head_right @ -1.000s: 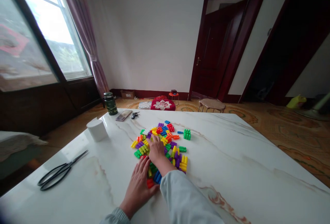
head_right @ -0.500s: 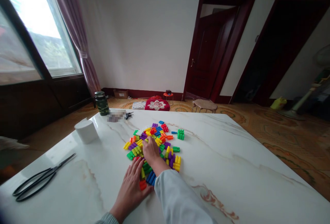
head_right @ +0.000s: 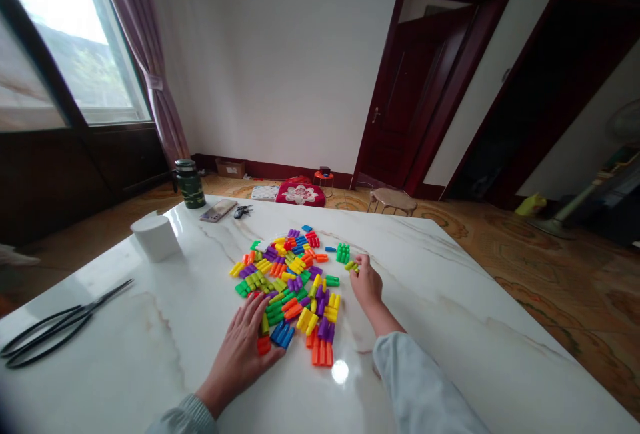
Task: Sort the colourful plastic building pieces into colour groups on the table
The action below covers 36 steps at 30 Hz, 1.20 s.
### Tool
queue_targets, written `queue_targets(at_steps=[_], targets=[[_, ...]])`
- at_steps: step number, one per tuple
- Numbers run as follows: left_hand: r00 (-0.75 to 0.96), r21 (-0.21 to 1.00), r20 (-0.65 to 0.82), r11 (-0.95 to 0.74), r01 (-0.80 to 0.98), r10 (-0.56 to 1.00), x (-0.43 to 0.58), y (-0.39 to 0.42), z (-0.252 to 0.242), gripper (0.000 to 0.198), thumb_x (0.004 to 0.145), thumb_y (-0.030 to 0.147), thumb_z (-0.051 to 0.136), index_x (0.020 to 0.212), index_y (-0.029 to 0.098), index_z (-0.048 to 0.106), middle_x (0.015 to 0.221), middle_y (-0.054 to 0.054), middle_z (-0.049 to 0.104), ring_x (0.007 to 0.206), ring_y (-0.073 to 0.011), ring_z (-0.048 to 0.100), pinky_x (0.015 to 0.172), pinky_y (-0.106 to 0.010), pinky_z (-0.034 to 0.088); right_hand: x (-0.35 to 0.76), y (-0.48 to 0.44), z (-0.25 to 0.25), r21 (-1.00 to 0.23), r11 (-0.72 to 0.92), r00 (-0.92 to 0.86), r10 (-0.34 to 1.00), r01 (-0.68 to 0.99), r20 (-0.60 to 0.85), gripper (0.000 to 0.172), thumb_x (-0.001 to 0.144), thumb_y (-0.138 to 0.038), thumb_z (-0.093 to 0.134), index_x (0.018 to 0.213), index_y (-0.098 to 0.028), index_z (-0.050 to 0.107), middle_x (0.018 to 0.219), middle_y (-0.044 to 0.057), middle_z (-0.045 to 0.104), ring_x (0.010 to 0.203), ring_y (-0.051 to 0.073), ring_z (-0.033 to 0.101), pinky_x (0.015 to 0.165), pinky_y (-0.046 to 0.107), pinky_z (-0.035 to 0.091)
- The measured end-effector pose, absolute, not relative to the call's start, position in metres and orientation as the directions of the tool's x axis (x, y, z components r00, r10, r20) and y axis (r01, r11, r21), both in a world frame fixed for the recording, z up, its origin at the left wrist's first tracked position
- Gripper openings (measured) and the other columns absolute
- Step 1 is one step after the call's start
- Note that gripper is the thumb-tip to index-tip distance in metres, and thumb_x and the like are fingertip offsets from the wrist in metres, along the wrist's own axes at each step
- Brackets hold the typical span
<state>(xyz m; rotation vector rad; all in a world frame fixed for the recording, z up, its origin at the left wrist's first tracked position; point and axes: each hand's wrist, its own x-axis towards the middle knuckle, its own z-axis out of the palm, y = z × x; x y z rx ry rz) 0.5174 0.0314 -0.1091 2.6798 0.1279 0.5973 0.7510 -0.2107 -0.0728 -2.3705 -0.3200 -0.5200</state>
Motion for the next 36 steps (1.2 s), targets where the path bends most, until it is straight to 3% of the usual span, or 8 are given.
queue_targets(at_steps=[3,5,8,15,24,29,33,36], targets=[[0.911,0.383,0.378,-0.924,0.010,0.167,0.518,0.032,-0.111,0.089,0.072,0.048,0.065,0.148,0.023,0.028,0.153,-0.011,0.034,0.143,-0.0345,0.026,0.115,-0.053,0.025,0.761,-0.229,-0.078,-0.421,-0.809,0.888,0.247,0.409,0.389,0.037,0.070,-0.012,0.057,0.104,-0.026,0.056,0.099,0.001,0.073,0.079,0.019,0.067,0.063,0.026,0.043],[0.911,0.378,0.376,-0.926,0.014,0.167,0.518,0.033,-0.112,0.089,0.072,0.049,0.065,0.149,0.024,0.028,0.153,-0.011,0.034,0.143,-0.0348,0.026,0.115,-0.053,0.026,0.762,-0.234,-0.085,-0.403,-0.797,0.871,0.289,0.449,0.397,0.042,0.071,-0.014,0.058,0.110,-0.027,0.056,0.104,0.001,0.072,0.082,0.019,0.066,0.064,0.027,0.044],[0.906,0.373,0.389,-0.928,0.008,0.165,0.518,0.032,-0.112,0.089,0.071,0.048,0.065,0.148,0.024,0.028,0.152,-0.010,0.035,0.142,-0.0350,0.028,0.114,-0.052,0.027,0.759,-0.237,-0.100,-0.481,-0.768,0.872,0.201,0.423,0.446,0.043,0.071,-0.025,0.059,0.114,-0.024,0.055,0.110,0.004,0.068,0.072,0.017,0.064,0.064,0.029,0.047],[0.907,0.371,0.389,-0.928,0.005,0.160,0.518,0.033,-0.113,0.089,0.071,0.048,0.065,0.148,0.023,0.029,0.153,-0.010,0.035,0.143,-0.0351,0.026,0.115,-0.052,0.025,0.768,-0.230,-0.117,-0.679,-0.619,0.882,0.046,0.394,0.469,0.025,0.073,-0.040,0.054,0.082,-0.019,0.063,0.078,0.006,0.069,0.060,0.019,0.061,0.064,0.033,0.050],[0.913,0.374,0.375,-0.927,0.009,0.160,0.518,0.032,-0.112,0.092,0.071,0.045,0.066,0.150,0.023,0.025,0.154,-0.011,0.032,0.143,-0.0347,0.026,0.117,-0.052,0.023,0.790,-0.194,-0.108,-0.718,-0.591,0.897,0.021,0.368,0.442,0.024,0.069,-0.039,0.056,0.081,-0.020,0.065,0.075,0.005,0.072,0.062,0.020,0.064,0.064,0.033,0.050],[0.910,0.381,0.377,-0.924,0.015,0.170,0.517,0.031,-0.110,0.090,0.071,0.045,0.066,0.149,0.023,0.027,0.155,-0.010,0.031,0.143,-0.0340,0.026,0.117,-0.051,0.023,0.777,-0.196,-0.103,-0.616,-0.704,0.879,0.025,0.354,0.477,0.026,0.069,-0.048,0.059,0.066,-0.023,0.059,0.064,0.003,0.066,0.058,0.019,0.059,0.057,0.028,0.043],[0.911,0.395,0.374,-0.919,0.015,0.176,0.517,0.032,-0.110,0.091,0.070,0.046,0.066,0.149,0.024,0.027,0.155,-0.010,0.032,0.143,-0.0340,0.026,0.116,-0.051,0.024,0.763,-0.215,-0.101,-0.482,-0.833,0.892,0.029,0.272,0.452,0.041,0.075,-0.059,0.056,0.053,-0.024,0.049,0.051,0.001,0.057,0.050,0.017,0.050,0.051,0.027,0.032],[0.916,0.405,0.358,-0.914,0.021,0.180,0.518,0.032,-0.109,0.092,0.070,0.045,0.066,0.150,0.024,0.026,0.155,-0.010,0.032,0.143,-0.0338,0.025,0.116,-0.051,0.024,0.761,-0.230,-0.098,-0.443,-0.864,0.881,0.001,0.238,0.473,0.044,0.077,-0.061,0.054,0.056,-0.023,0.053,0.056,0.003,0.059,0.053,0.018,0.051,0.052,0.028,0.033]])
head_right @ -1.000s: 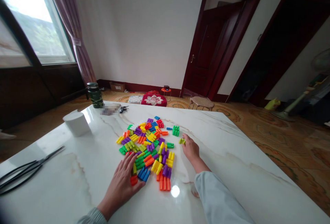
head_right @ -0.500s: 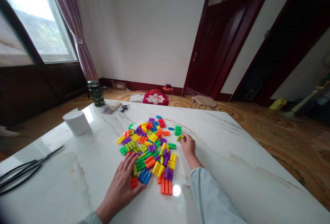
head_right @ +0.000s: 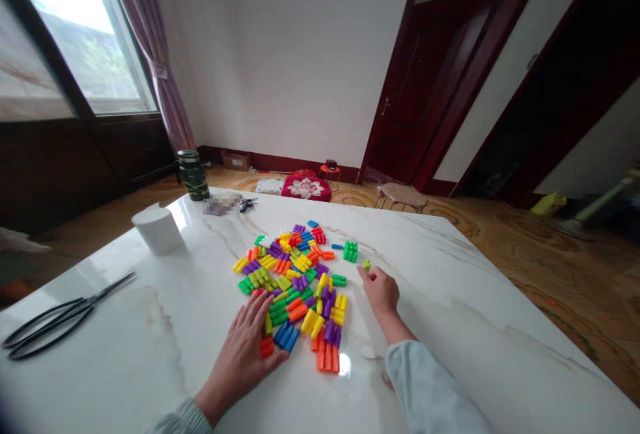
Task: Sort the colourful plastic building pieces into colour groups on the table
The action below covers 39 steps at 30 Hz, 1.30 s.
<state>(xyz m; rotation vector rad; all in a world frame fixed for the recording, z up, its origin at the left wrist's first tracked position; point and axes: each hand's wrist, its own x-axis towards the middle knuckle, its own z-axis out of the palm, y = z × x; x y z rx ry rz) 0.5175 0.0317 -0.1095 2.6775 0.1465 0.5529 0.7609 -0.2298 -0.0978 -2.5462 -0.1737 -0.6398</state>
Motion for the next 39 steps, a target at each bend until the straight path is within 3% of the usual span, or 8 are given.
queue_targets(at_steps=[3,5,7,15,18,29,36,39], targets=[[0.919,0.409,0.348,-0.912,0.028,0.185,0.517,0.031,-0.108,0.092,0.070,0.044,0.067,0.150,0.024,0.026,0.155,-0.010,0.032,0.144,-0.0334,0.023,0.116,-0.051,0.024,0.769,-0.242,-0.094,-0.502,-0.806,0.853,0.007,0.314,0.521,0.031,0.077,-0.048,0.056,0.088,-0.020,0.065,0.094,0.008,0.068,0.058,0.016,0.055,0.057,0.029,0.041],[0.919,0.410,0.349,-0.912,0.029,0.186,0.517,0.031,-0.107,0.091,0.070,0.044,0.067,0.149,0.024,0.027,0.155,-0.010,0.032,0.144,-0.0334,0.023,0.117,-0.051,0.024,0.777,-0.247,-0.094,-0.555,-0.733,0.873,0.107,0.393,0.477,0.040,0.074,-0.033,0.057,0.112,-0.021,0.063,0.122,0.010,0.061,0.058,0.012,0.055,0.063,0.031,0.046],[0.919,0.408,0.348,-0.912,0.030,0.186,0.517,0.030,-0.107,0.090,0.070,0.045,0.066,0.149,0.023,0.027,0.155,-0.010,0.032,0.144,-0.0334,0.024,0.117,-0.051,0.024,0.785,-0.250,-0.097,-0.596,-0.670,0.885,0.221,0.443,0.409,0.050,0.069,-0.022,0.055,0.119,-0.023,0.061,0.132,0.010,0.055,0.056,0.010,0.054,0.068,0.032,0.049],[0.914,0.394,0.369,-0.919,0.010,0.168,0.516,0.031,-0.105,0.089,0.071,0.045,0.066,0.149,0.023,0.028,0.155,-0.011,0.032,0.143,-0.0344,0.026,0.117,-0.051,0.023,0.790,-0.235,-0.112,-0.596,-0.633,0.862,0.266,0.494,0.431,0.020,0.068,-0.031,0.062,0.083,-0.018,0.067,0.090,0.006,0.065,0.064,0.016,0.058,0.067,0.032,0.050],[0.921,0.397,0.350,-0.917,0.019,0.171,0.516,0.031,-0.104,0.090,0.071,0.045,0.067,0.149,0.024,0.027,0.155,-0.010,0.031,0.144,-0.0341,0.024,0.117,-0.052,0.023,0.790,-0.218,-0.112,-0.610,-0.624,0.866,0.262,0.488,0.426,0.018,0.068,-0.029,0.061,0.082,-0.019,0.067,0.081,0.004,0.068,0.066,0.017,0.061,0.069,0.031,0.051],[0.919,0.387,0.357,-0.922,0.019,0.169,0.515,0.030,-0.104,0.090,0.071,0.045,0.066,0.149,0.023,0.027,0.155,-0.010,0.032,0.143,-0.0336,0.025,0.117,-0.051,0.024,0.795,-0.191,-0.113,-0.580,-0.711,0.897,0.167,0.397,0.409,0.024,0.076,-0.017,0.052,0.096,-0.022,0.065,0.089,0.004,0.072,0.077,0.019,0.065,0.075,0.031,0.050],[0.929,0.402,0.328,-0.915,0.027,0.172,0.514,0.029,-0.102,0.093,0.070,0.048,0.067,0.150,0.022,0.026,0.156,-0.011,0.029,0.144,-0.0342,0.022,0.116,-0.052,0.024,0.773,-0.179,-0.097,-0.591,-0.648,0.791,0.029,0.480,0.611,0.018,0.079,-0.022,0.049,0.092,-0.018,0.061,0.096,0.009,0.064,0.070,0.017,0.059,0.074,0.033,0.049],[0.929,0.394,0.327,-0.918,0.033,0.174,0.515,0.029,-0.102,0.094,0.070,0.049,0.068,0.150,0.023,0.025,0.156,-0.010,0.028,0.145,-0.0340,0.021,0.116,-0.053,0.024,0.741,-0.138,-0.076,-0.609,-0.498,0.758,0.170,0.617,0.629,0.017,0.085,-0.026,0.048,0.091,-0.018,0.062,0.091,0.007,0.063,0.075,0.018,0.060,0.074,0.032,0.049]])
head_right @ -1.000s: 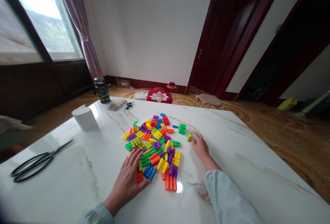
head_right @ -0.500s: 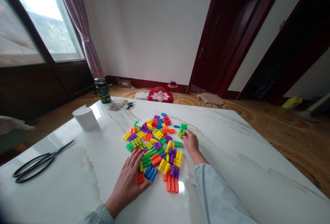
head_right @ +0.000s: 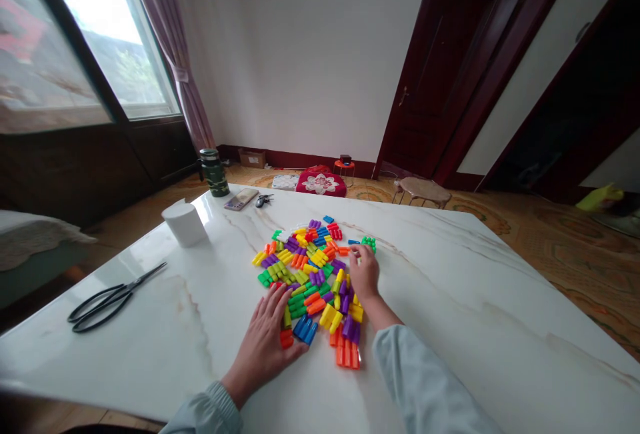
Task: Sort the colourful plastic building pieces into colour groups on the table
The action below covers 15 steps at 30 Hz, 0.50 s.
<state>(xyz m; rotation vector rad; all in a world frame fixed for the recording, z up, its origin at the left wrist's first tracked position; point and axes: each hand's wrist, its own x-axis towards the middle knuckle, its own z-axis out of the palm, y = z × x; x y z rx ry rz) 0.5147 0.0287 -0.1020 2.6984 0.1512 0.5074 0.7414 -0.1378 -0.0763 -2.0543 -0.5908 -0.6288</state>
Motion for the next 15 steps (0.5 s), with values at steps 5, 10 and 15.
queue_targets(at_steps=[5,10,15], targets=[[0.909,0.356,0.393,-0.935,-0.009,0.141,0.518,0.032,-0.112,0.092,0.072,0.056,0.064,0.148,0.017,0.029,0.154,-0.015,0.032,0.143,-0.0357,0.023,0.115,-0.053,0.026,0.671,-0.043,-0.051,-0.533,-0.453,0.680,0.627,0.715,0.379,0.021,0.086,-0.029,0.054,0.104,-0.021,0.063,0.104,0.007,0.066,0.096,0.019,0.061,0.086,0.031,0.047],[0.896,0.307,0.433,-0.951,-0.041,0.101,0.521,0.037,-0.127,0.079,0.074,0.050,0.061,0.140,0.013,0.039,0.144,-0.019,0.045,0.136,-0.0367,0.038,0.113,-0.055,0.027,0.638,0.014,-0.049,-0.294,-0.717,0.771,0.623,0.631,0.135,0.047,0.076,-0.034,0.067,0.119,-0.016,0.059,0.121,0.015,0.059,0.115,0.031,0.052,0.093,0.044,0.044],[0.900,0.306,0.422,-0.952,-0.027,0.111,0.522,0.037,-0.127,0.081,0.074,0.049,0.063,0.141,0.013,0.038,0.146,-0.019,0.043,0.136,-0.0368,0.038,0.114,-0.055,0.027,0.637,0.018,-0.050,-0.277,-0.708,0.759,0.627,0.649,0.177,0.026,0.085,-0.020,0.050,0.107,-0.013,0.063,0.113,0.016,0.062,0.109,0.027,0.055,0.090,0.040,0.045]])
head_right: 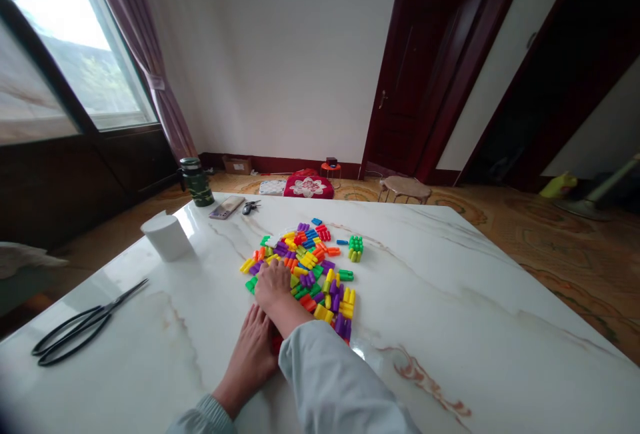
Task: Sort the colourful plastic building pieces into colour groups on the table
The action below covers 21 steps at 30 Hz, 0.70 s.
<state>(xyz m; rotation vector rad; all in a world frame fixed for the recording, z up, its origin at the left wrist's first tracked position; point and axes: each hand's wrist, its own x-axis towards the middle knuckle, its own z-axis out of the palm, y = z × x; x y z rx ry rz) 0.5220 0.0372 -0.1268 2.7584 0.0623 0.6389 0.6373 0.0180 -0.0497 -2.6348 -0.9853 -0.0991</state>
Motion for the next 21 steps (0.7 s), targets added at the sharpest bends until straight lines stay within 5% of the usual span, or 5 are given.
queue_targets(at_steps=[9,13,21], targets=[[0.902,0.351,0.411,-0.936,-0.019,0.136,0.518,0.033,-0.110,0.088,0.074,0.056,0.064,0.147,0.020,0.031,0.153,-0.013,0.035,0.142,-0.0352,0.026,0.114,-0.053,0.027,0.685,-0.085,-0.056,-0.681,-0.444,0.812,0.283,0.583,0.511,0.029,0.091,-0.034,0.047,0.111,-0.017,0.059,0.096,0.008,0.069,0.087,0.020,0.064,0.079,0.031,0.050],[0.909,0.376,0.384,-0.926,0.008,0.164,0.517,0.032,-0.108,0.089,0.072,0.051,0.065,0.148,0.022,0.030,0.153,-0.012,0.034,0.143,-0.0350,0.026,0.114,-0.052,0.028,0.733,-0.167,-0.061,-0.587,-0.568,0.799,0.239,0.576,0.552,0.017,0.081,-0.032,0.059,0.087,-0.018,0.065,0.086,0.008,0.067,0.075,0.020,0.062,0.072,0.031,0.049],[0.911,0.372,0.377,-0.928,0.017,0.168,0.518,0.032,-0.108,0.088,0.071,0.048,0.066,0.148,0.022,0.031,0.153,-0.012,0.035,0.143,-0.0346,0.025,0.115,-0.052,0.027,0.778,-0.223,-0.087,-0.448,-0.803,0.897,0.225,0.392,0.381,0.018,0.074,-0.012,0.058,0.087,-0.021,0.067,0.089,0.002,0.070,0.077,0.017,0.064,0.071,0.028,0.047]])
